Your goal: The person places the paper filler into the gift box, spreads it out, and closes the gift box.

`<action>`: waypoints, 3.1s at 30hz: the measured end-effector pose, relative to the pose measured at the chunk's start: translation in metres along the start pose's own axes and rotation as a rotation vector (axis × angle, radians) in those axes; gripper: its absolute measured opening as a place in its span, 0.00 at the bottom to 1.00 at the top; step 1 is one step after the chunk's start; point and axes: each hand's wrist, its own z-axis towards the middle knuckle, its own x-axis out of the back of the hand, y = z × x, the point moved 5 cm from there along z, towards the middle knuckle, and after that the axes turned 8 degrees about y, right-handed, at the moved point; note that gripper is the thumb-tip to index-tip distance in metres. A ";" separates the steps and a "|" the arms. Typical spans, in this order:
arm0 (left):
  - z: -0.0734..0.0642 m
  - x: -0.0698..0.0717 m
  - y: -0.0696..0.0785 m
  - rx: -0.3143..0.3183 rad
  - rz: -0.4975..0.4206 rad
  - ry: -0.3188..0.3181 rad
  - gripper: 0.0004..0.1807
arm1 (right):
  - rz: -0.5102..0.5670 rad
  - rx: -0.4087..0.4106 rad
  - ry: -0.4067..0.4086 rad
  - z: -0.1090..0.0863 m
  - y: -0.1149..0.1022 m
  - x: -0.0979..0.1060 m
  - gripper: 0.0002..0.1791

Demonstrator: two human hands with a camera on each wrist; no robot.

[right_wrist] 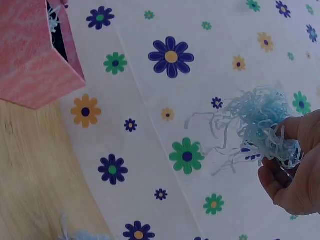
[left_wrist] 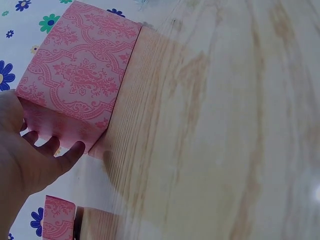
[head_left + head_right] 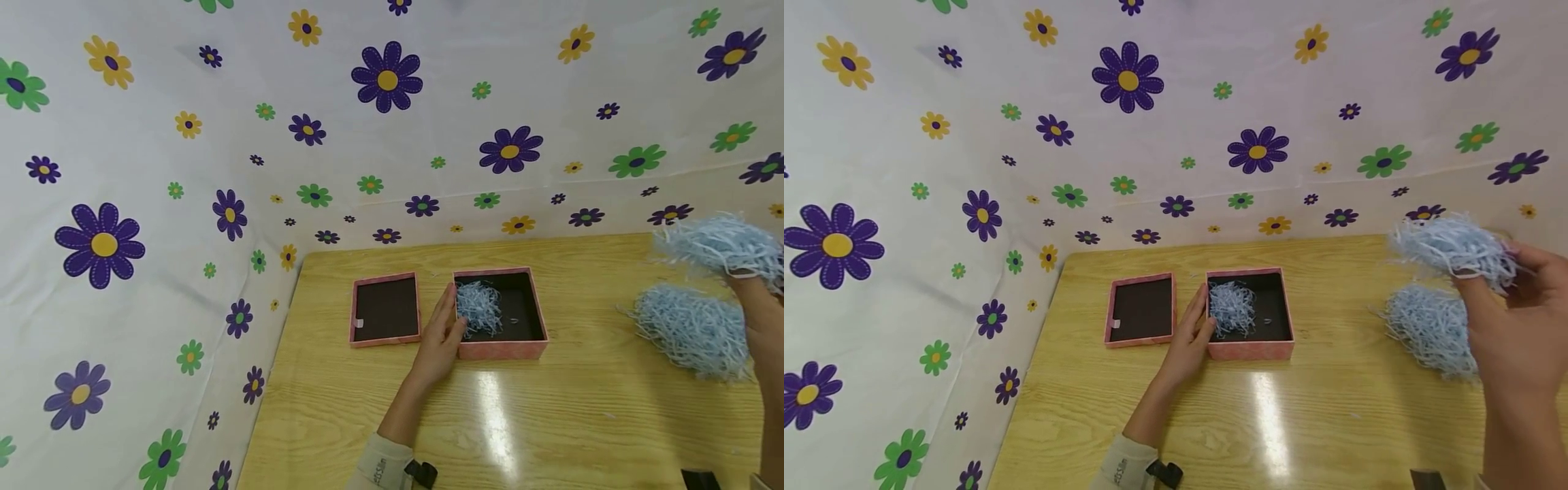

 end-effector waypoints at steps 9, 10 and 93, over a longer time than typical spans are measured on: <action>0.001 -0.001 -0.002 -0.006 -0.003 0.012 0.36 | 0.033 0.034 0.112 0.001 -0.079 -0.050 0.23; 0.001 -0.001 -0.002 -0.006 -0.004 0.011 0.36 | 0.040 0.042 0.105 0.001 -0.082 -0.056 0.23; 0.005 0.008 -0.003 -0.037 0.070 -0.015 0.37 | -0.649 0.728 -1.328 -0.017 -0.059 -0.256 0.21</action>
